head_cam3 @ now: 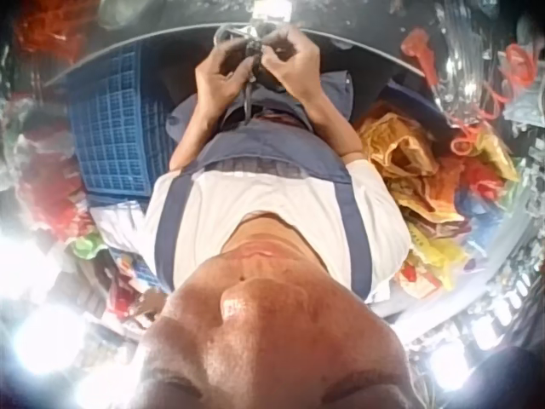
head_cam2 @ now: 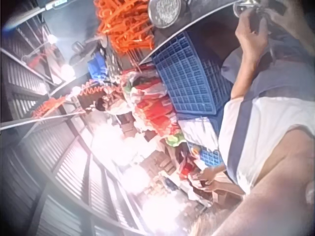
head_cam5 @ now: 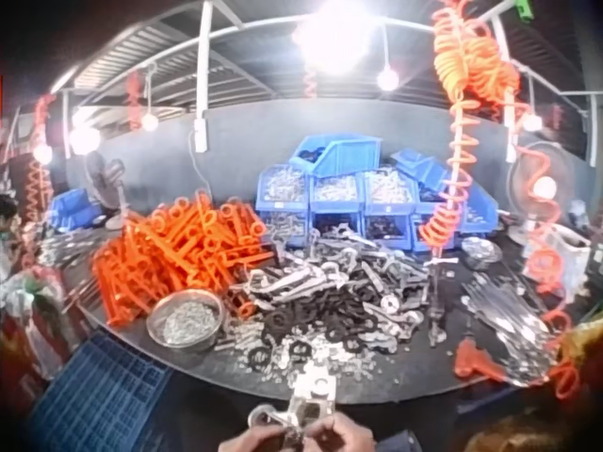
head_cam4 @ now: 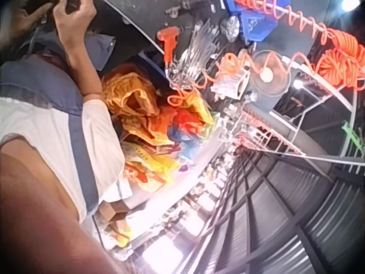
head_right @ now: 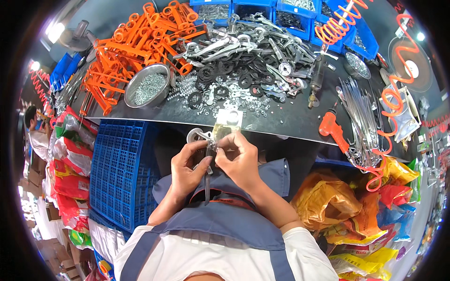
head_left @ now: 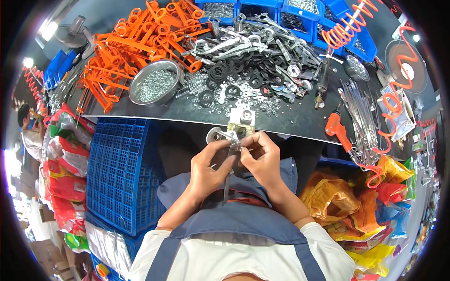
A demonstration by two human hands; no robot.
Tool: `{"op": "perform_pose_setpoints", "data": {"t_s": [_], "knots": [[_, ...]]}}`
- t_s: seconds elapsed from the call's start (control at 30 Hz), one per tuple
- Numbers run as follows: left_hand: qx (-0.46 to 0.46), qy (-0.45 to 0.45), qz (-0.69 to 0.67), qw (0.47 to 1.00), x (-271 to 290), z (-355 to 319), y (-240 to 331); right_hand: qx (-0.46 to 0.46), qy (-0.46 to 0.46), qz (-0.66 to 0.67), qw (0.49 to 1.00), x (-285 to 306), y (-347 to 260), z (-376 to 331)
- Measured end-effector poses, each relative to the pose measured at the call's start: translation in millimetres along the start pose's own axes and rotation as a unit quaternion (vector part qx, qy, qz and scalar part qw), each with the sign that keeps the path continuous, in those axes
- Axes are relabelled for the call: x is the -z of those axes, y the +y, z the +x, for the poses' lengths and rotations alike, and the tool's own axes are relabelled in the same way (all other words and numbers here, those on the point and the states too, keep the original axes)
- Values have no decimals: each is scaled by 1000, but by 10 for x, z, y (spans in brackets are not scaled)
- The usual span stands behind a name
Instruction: The person unwraps a small item by hand, then assembles caulking guns by fitting together metal levers, rods, springs, washers, and frames, driving screws into the assemblies with a pneumatic screwdriver.
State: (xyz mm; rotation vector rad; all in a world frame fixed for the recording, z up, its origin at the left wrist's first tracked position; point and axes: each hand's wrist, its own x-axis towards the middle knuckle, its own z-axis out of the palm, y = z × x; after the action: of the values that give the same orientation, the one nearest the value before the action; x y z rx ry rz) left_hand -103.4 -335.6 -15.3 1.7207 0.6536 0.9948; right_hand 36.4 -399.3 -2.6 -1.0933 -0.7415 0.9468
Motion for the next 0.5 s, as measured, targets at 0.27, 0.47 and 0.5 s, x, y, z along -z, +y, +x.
{"op": "perform_pose_setpoints", "data": {"t_s": [0.27, 0.47, 0.5], "knots": [[-25, 31, 27, 999, 19, 14, -99, 112, 34, -179, 977, -98, 119, 1], [48, 95, -130, 986, 93, 21, -177, 122, -29, -225, 966, -200, 30, 161], [63, 97, -177, 977, 163, 50, -180, 93, -92, -230, 964, -153, -19, 275]]}}
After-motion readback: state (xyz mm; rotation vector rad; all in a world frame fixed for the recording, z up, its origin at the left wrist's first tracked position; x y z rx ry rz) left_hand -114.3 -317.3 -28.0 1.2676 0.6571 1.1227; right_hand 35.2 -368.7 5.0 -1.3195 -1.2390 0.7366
